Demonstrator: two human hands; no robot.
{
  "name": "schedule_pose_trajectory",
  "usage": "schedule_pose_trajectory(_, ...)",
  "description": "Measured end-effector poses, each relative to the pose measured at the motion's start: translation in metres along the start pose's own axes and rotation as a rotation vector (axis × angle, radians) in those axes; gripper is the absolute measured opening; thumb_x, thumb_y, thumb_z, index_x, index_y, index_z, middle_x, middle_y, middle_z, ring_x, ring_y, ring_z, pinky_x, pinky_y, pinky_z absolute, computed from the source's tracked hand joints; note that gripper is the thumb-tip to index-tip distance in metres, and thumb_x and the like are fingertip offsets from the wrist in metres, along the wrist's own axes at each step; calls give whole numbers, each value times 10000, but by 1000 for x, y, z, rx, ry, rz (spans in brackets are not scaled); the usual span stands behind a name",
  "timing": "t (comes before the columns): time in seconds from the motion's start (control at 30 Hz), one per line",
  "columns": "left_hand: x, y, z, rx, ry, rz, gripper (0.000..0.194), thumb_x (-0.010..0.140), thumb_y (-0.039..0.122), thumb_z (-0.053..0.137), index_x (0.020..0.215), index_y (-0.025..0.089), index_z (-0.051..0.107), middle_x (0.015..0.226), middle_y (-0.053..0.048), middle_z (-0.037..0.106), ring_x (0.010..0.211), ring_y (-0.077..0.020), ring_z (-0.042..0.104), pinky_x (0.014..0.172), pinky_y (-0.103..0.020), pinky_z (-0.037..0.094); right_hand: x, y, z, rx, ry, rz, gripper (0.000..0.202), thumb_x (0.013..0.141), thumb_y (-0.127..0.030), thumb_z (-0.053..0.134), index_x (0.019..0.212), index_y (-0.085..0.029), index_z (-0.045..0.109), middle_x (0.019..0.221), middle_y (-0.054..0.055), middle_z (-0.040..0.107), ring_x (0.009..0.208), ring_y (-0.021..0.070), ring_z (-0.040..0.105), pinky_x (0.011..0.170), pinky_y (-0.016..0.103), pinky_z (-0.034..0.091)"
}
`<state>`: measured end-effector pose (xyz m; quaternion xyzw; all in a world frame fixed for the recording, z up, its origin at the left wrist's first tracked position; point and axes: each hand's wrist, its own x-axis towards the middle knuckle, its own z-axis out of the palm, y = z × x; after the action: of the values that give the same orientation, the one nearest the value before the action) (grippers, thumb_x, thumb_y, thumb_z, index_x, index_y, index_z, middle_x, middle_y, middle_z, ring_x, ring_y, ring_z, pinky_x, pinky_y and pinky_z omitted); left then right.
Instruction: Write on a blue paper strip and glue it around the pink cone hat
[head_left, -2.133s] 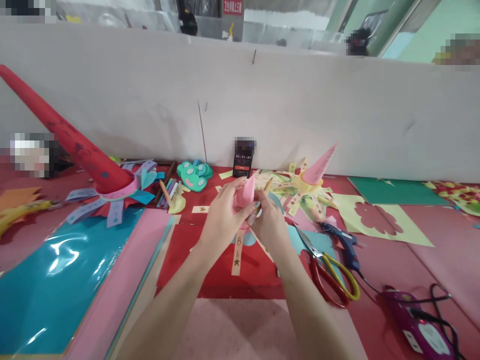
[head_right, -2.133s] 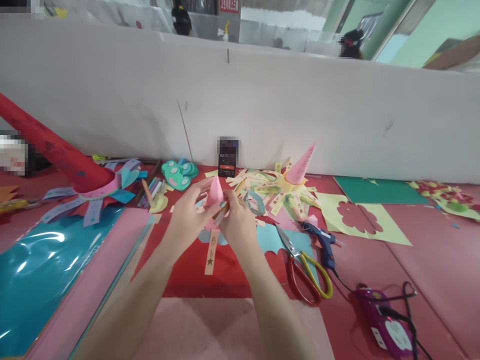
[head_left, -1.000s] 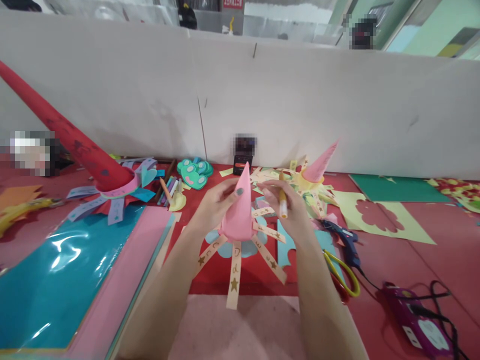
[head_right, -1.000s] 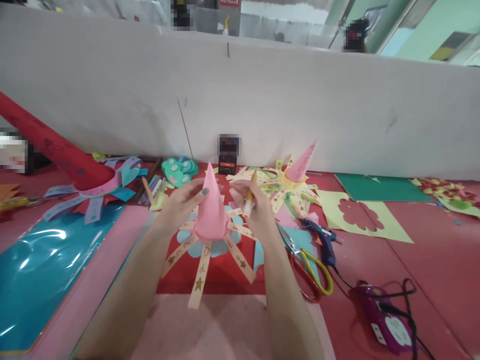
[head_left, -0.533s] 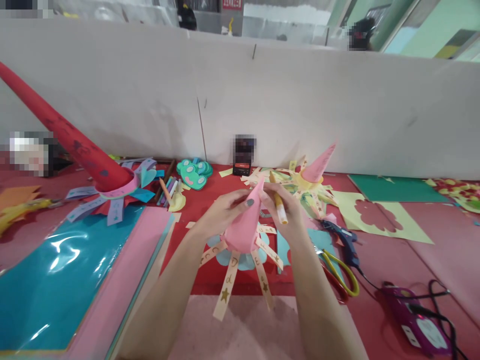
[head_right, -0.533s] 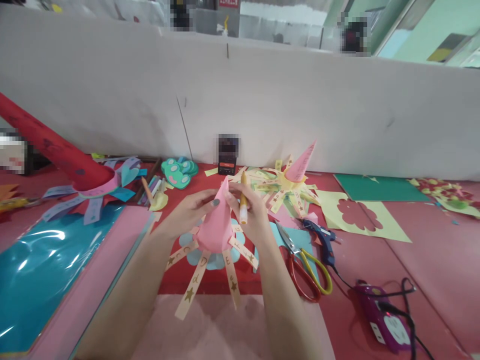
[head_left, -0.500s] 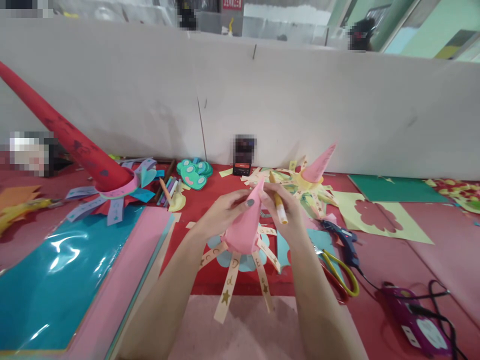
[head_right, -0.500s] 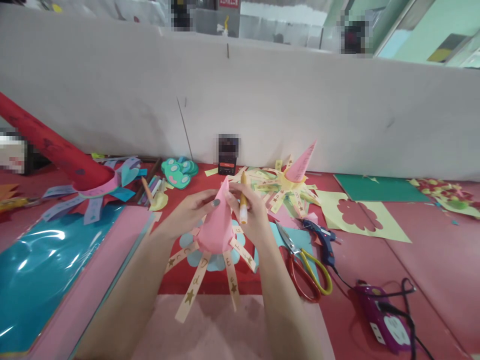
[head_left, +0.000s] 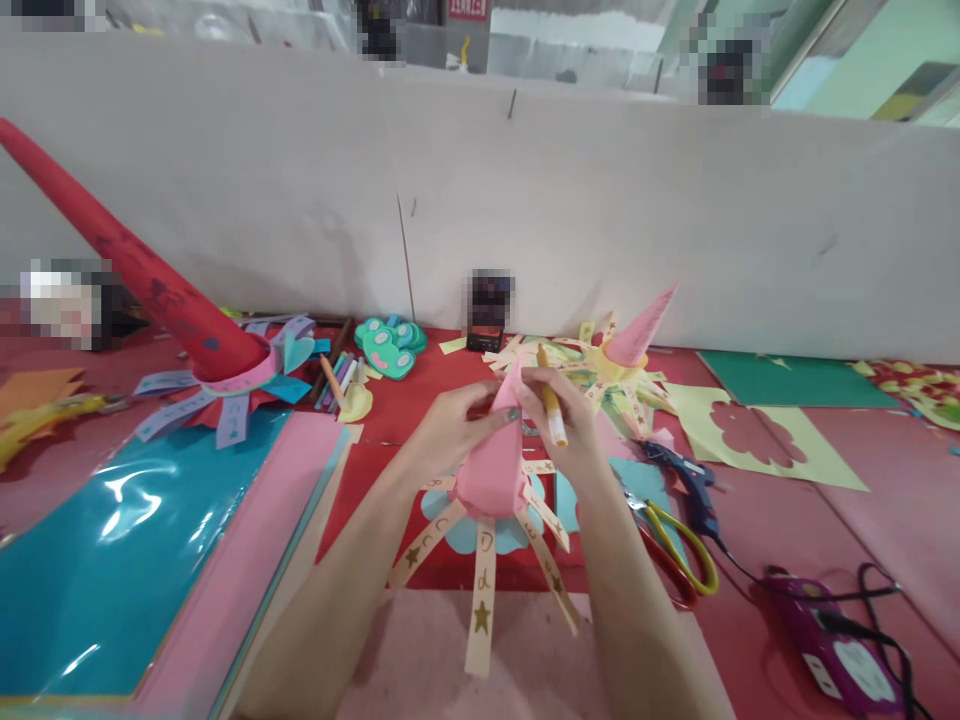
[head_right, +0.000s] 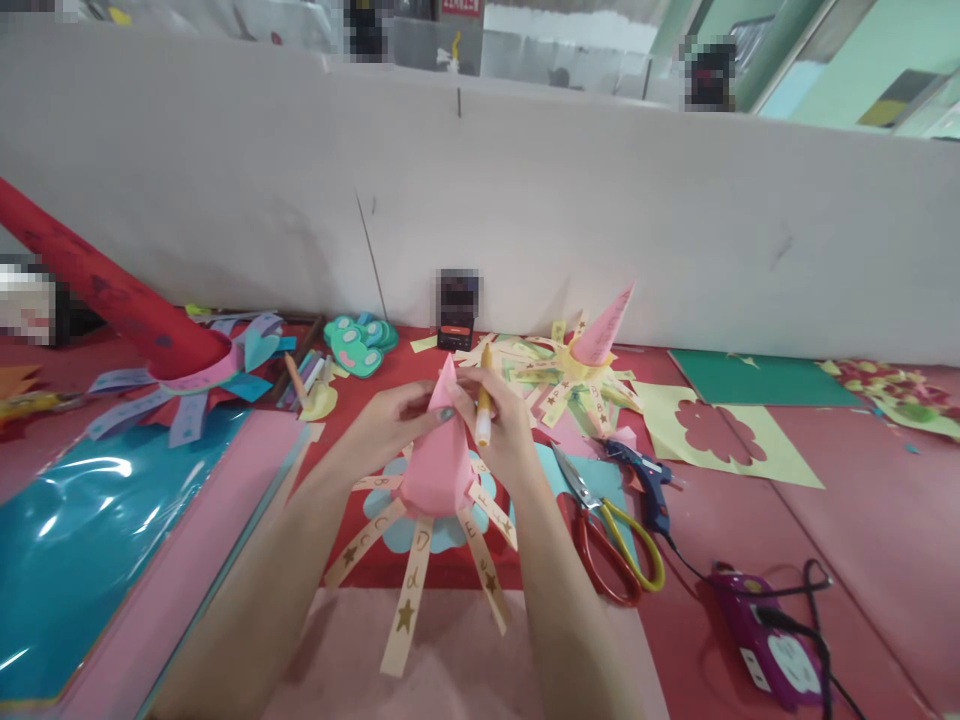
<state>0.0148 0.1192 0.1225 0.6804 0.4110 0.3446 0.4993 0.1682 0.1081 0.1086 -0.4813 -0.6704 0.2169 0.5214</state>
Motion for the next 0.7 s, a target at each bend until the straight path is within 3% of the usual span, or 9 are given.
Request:
schedule_pose_trajectory(0.13,2,-3,1,17,40,1,314,803,428,519,911,154,626,804,-13,609,740,-147,542,633,-239,423,0,0,1,25,3,-25,125,845,-309,527,885,-207,587,719,-2,577,654,120,538,626,245,446)
schedule_pose_trajectory(0.27,3,-7,3,69,121,-20,349,820,470,456,808,152,599,694,16,519,621,-112,438,554,-222,354,1,1,3,56,-2,-16,133,848,-323,525,882,-209,585,724,-2,589,650,118,542,615,243,438)
schedule_pose_trajectory(0.43,4,-9,4,73,137,-29,375,810,497,456,648,163,506,603,36,404,576,-101,368,501,-217,283,0,4,3,65,-13,-16,127,850,-311,526,896,-206,582,744,-2,598,661,115,543,631,245,434)
schedule_pose_trajectory(0.7,4,-10,5,72,182,0,383,817,494,435,606,174,450,590,32,394,570,-104,358,497,-219,287,0,1,4,72,11,-17,125,846,-313,529,879,-206,584,728,-6,595,638,109,537,606,240,437)
